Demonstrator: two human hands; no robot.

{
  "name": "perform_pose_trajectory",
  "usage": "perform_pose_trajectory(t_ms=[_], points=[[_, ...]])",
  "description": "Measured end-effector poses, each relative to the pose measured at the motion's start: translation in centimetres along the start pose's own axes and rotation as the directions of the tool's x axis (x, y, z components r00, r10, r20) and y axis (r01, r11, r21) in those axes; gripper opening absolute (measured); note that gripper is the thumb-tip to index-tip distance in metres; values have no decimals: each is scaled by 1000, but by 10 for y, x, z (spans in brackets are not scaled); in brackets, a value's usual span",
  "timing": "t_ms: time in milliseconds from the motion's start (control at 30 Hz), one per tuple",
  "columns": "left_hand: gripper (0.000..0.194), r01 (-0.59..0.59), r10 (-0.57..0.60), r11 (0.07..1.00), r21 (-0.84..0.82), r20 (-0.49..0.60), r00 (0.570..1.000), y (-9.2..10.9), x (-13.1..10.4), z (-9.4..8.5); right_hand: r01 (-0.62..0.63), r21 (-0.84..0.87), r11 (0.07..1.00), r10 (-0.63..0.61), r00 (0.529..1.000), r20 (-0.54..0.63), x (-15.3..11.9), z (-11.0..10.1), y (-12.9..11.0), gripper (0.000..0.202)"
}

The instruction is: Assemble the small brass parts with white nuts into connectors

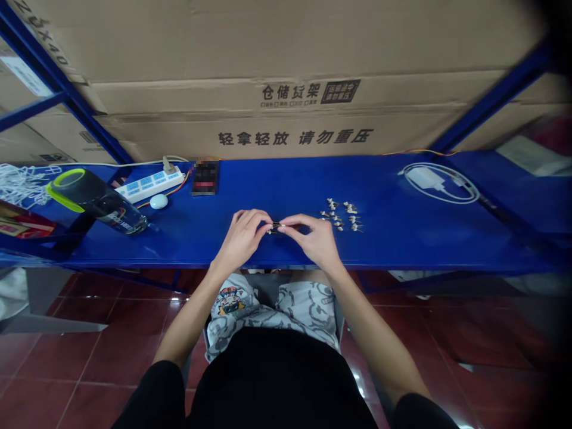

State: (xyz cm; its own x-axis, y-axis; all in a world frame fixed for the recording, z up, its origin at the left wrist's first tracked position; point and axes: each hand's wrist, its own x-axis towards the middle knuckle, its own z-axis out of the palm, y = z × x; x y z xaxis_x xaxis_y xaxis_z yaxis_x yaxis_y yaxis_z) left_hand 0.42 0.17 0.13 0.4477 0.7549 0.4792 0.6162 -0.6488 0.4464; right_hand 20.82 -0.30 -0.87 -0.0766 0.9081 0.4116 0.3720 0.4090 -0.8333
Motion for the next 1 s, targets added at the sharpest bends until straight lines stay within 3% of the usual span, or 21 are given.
perform_pose_trajectory(t_ms=[233,400,600,833,1000], points=[[14,-20,20,999,-30,29,999,-1,0,-1,101,-102,990,-106,993,-51,-2,-1,-2,12],[13,-33,35,998,-45,39,999,-2,0,-1,149,-152,977,-155,988,-25,-4,-1,-1,14],[14,-21,26,996,-88,60,998,-1,0,-3,171,-115,979,-170,985,24,-4,-1,-3,16],[16,-58,76,985,-161,106,992,1,0,-5,282,-71,957,-276,958,81,-6,-1,-5,10],[15,-71,86,982,-176,79,993,3,-1,-6,260,-88,962,-252,963,96,-7,0,-5,9]])
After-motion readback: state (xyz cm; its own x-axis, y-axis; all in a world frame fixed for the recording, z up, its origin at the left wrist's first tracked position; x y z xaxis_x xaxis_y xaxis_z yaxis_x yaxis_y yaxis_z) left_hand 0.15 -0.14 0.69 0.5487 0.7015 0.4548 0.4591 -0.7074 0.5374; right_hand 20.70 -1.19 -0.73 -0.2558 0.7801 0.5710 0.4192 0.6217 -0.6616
